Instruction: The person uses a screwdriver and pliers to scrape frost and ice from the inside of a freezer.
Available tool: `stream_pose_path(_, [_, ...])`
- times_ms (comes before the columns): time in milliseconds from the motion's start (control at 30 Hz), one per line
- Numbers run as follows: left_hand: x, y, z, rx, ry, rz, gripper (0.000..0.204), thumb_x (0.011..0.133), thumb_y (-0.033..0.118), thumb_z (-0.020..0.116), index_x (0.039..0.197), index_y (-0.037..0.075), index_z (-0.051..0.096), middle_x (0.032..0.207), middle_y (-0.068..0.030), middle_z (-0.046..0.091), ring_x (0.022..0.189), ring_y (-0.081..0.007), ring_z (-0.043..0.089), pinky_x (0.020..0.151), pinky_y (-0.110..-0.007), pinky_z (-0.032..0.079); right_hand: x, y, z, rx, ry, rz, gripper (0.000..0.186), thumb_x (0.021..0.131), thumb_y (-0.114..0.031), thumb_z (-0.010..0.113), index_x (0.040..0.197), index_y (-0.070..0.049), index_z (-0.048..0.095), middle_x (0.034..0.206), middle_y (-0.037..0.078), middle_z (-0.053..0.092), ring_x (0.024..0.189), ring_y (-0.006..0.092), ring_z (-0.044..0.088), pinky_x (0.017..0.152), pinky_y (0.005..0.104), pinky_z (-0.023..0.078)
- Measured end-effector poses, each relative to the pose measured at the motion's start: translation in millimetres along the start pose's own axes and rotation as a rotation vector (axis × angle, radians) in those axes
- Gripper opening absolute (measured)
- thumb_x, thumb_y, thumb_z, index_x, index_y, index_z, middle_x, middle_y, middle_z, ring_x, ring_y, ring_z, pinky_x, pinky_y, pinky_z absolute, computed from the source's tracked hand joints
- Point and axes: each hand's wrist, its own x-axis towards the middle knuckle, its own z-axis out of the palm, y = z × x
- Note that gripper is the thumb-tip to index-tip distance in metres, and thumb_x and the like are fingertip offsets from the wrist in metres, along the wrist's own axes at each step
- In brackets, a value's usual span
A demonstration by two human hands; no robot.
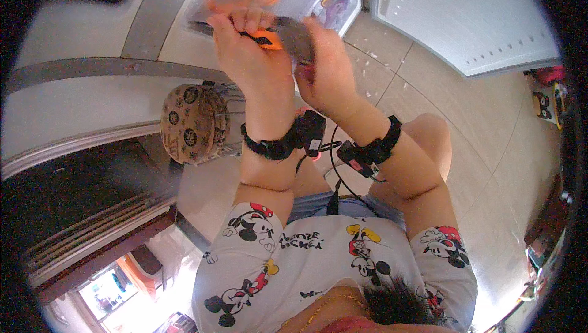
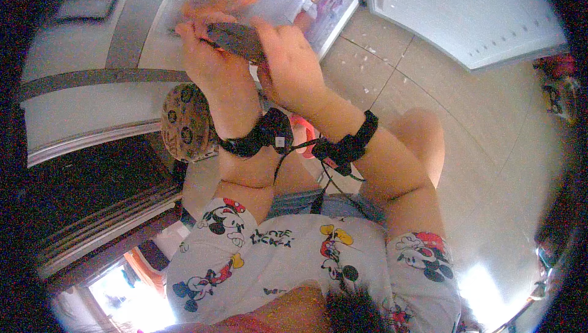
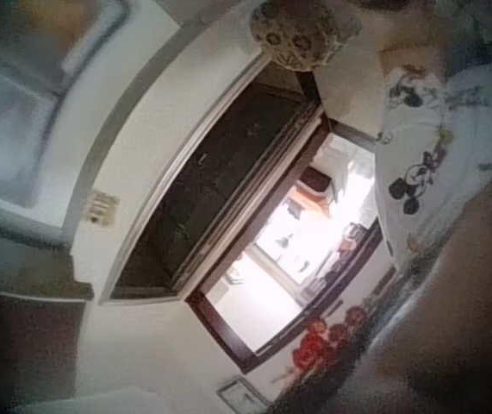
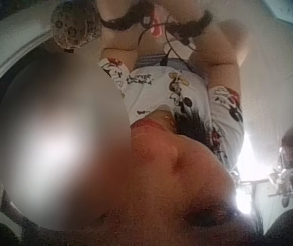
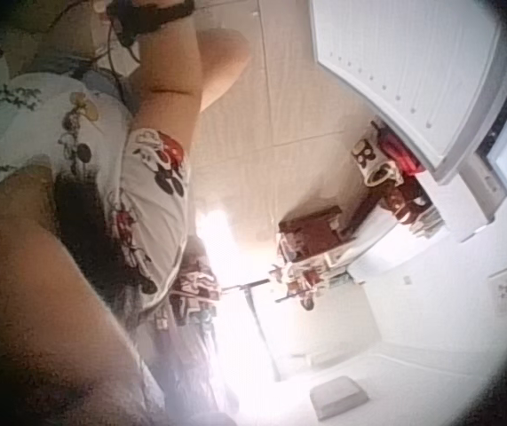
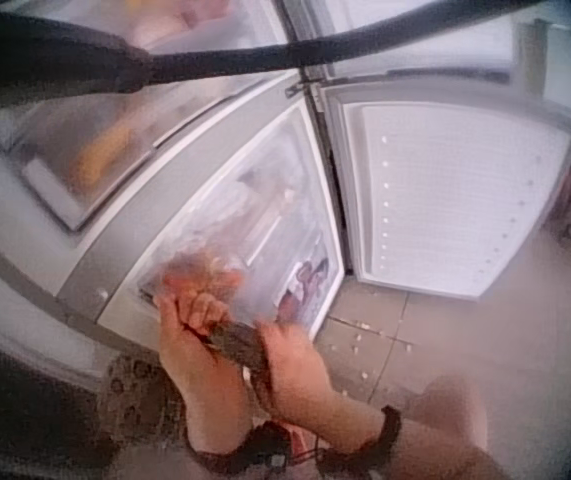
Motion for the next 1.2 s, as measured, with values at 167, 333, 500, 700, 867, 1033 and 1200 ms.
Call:
stream_pose_path(167, [-0.8,3.3,4.6,-0.207,-0.015,-0.013,0.036,0.099,0.038,0.032,0.09,0.007,0.048,0.064,0.0013,0.048,0.065,-0.0134,0.05,0.077,-0.03,0.048,-2.2,-2.9,9.2,0.039,0.035,0.078,0.068,0.065,0.001,0.058,0.13,-0.005,0.037,0.096,0.022,0.05,0.091,0.0407,0.05,0.077,0.0458,0.044])
stream_pose_path(333, [-3.1,6.1,15.5,-0.282,0.081,-0.018,0.027,0.097,0.032,0.04,0.089,0.008,0.047,0.06,0.0053,0.037,0.063,-0.0087,0.045,0.082,-0.029,0.045,-0.7,0.2,7.6,0.013,0.015,0.033,0.066,0.066,0.001,0.057,0.129,-0.004,0.037,0.097,0.022,0.05,0.092,0.0409,0.05,0.079,0.0455,0.044])
stream_pose_path(500, [-0.6,2.7,12.8,-0.29,0.106,-0.045,0.027,0.097,0.032,0.039,0.091,0.008,0.049,0.061,0.0046,0.035,0.061,-0.0082,0.043,0.079,-0.027,0.046,-0.1,-1.4,5.3,-0.046,-0.087,0.077,0.06,0.077,0.002,0.052,0.134,-0.001,0.032,0.116,0.024,0.048,0.104,0.039,0.052,0.089,0.0392,0.043])
stream_pose_path(700, [-3.3,5.8,13.6,-0.27,0.089,-0.021,0.028,0.098,0.031,0.038,0.094,0.005,0.051,0.063,0.0033,0.035,0.058,-0.0073,0.039,0.06,-0.018,0.04,-7.1,5.8,14.2,0.067,-0.022,0.114,0.063,0.073,0.003,0.053,0.132,-0.001,0.032,0.112,0.024,0.049,0.102,0.0401,0.05,0.087,0.0418,0.043])
stream_pose_path(867, [-4.6,9.2,17.4,-0.431,0.08,-0.061,0.027,0.098,0.029,0.038,0.096,0.005,0.05,0.063,0.0035,0.035,0.056,-0.0071,0.037,0.054,-0.019,0.037,-9.7,12.1,19.6,0.245,0.041,0.195,0.07,0.066,0.002,0.057,0.132,-0.003,0.033,0.104,0.024,0.049,0.098,0.0426,0.048,0.084,0.0458,0.044])
stream_pose_path(1033, [-2.1,9.0,7.6,-0.486,0.017,-0.1,0.024,0.097,0.028,0.041,0.096,0.006,0.049,0.063,0.0033,0.037,0.057,-0.0067,0.04,0.055,-0.019,0.039,-8.3,6.8,18.7,0.083,0.009,0.102,0.071,0.066,0.002,0.058,0.132,-0.004,0.032,0.102,0.022,0.049,0.096,0.0418,0.049,0.083,0.0461,0.044])
stream_pose_path(1200, [-1.1,4.6,5.3,-0.382,0.067,-0.08,0.017,0.095,0.024,0.045,0.09,0.008,0.048,0.065,0.0028,0.04,0.055,-0.007,0.043,0.052,-0.02,0.04,-3.7,9.7,13.2,-0.045,-0.037,0.022,0.073,0.066,0.001,0.058,0.133,-0.005,0.031,0.102,0.022,0.049,0.097,0.0417,0.049,0.084,0.0465,0.044])
